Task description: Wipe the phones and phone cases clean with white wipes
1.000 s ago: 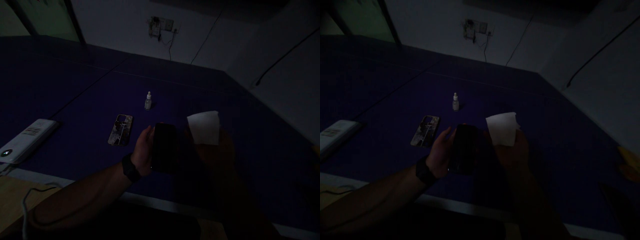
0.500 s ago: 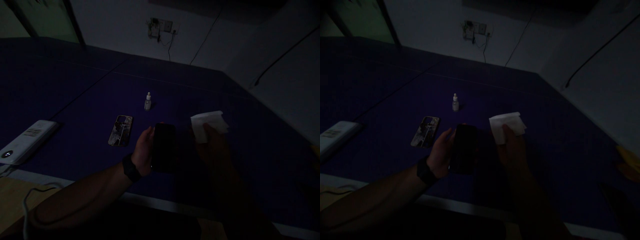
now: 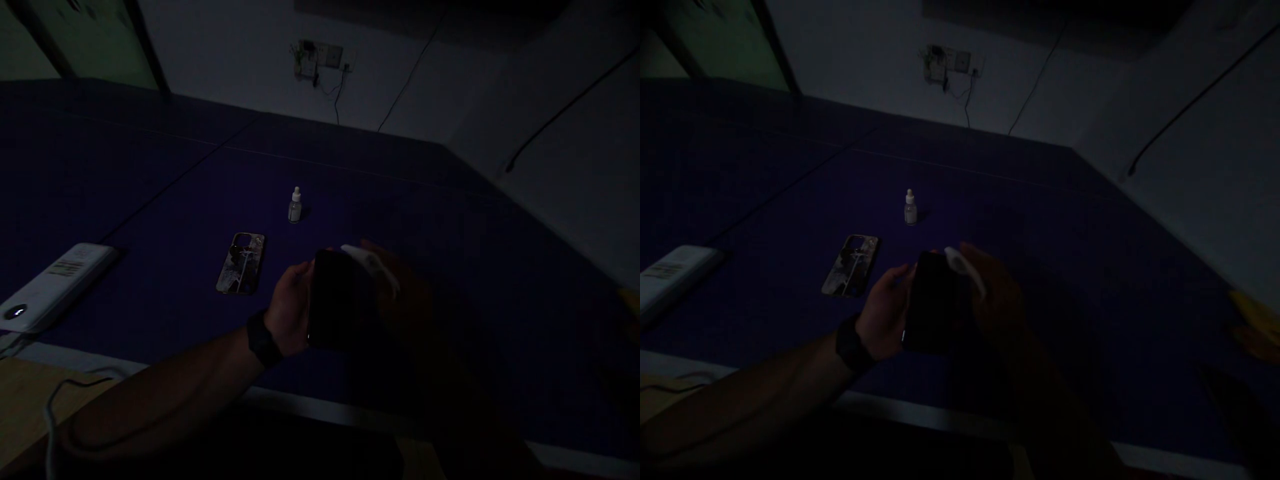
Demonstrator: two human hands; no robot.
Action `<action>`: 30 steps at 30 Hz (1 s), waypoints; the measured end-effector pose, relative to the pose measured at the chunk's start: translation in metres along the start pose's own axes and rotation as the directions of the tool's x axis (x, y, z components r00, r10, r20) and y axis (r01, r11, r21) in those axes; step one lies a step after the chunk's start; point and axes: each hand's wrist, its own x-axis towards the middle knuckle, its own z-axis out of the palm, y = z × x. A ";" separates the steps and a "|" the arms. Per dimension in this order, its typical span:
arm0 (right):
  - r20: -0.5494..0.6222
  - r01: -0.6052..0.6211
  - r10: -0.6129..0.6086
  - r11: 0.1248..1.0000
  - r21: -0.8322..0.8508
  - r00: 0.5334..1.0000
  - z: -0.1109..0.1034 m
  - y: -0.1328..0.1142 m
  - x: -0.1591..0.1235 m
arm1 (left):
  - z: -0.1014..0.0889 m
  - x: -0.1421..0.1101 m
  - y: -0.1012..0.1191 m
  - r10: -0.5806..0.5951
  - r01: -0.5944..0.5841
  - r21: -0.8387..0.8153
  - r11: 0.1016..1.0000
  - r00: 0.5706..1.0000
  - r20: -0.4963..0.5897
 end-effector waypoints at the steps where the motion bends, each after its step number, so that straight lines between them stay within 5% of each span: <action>1: 0.081 0.123 -0.123 0.992 0.007 0.989 0.002 -0.002 -0.001 | -0.001 0.001 -0.001 0.001 -0.001 -0.002 1.000 1.000 0.007; 5: 0.254 0.309 -0.326 0.945 0.107 0.910 0.004 -0.002 -0.002 | -0.003 0.003 -0.001 -0.010 0.010 -0.021 1.000 1.000 -0.019; 11: 0.210 0.184 -0.205 0.976 0.117 0.956 -0.001 0.001 0.000 | 0.000 0.002 0.001 0.000 0.000 -0.001 1.000 0.999 -0.038; 16: 0.273 0.186 -0.270 0.937 0.297 0.923 -0.004 -0.006 0.001 | -0.006 0.005 0.000 -0.051 0.051 0.037 0.998 0.999 -0.010; 18: 0.262 0.058 -0.138 0.955 0.289 0.955 -0.007 -0.009 0.001 | -0.009 0.005 0.001 -0.079 0.078 0.054 0.995 0.997 0.013; 20: 0.145 -0.168 0.134 0.951 0.259 0.980 -0.008 -0.011 0.002 | -0.010 0.003 0.002 -0.083 0.082 0.059 0.995 0.996 0.012; 23: -0.117 -0.413 0.461 0.863 0.292 0.880 -0.007 -0.012 0.003 | -0.007 -0.002 0.002 -0.089 0.094 0.071 0.993 0.994 -0.067; 27: -0.223 -0.523 0.609 0.780 0.344 0.762 -0.001 -0.008 0.000 | -0.003 -0.005 0.001 -0.097 0.122 0.146 0.982 0.982 -0.164; 30: -0.109 -0.561 0.631 0.745 0.360 0.768 0.003 -0.007 -0.005 | -0.003 -0.004 0.000 -0.112 0.147 0.205 0.968 0.979 -0.172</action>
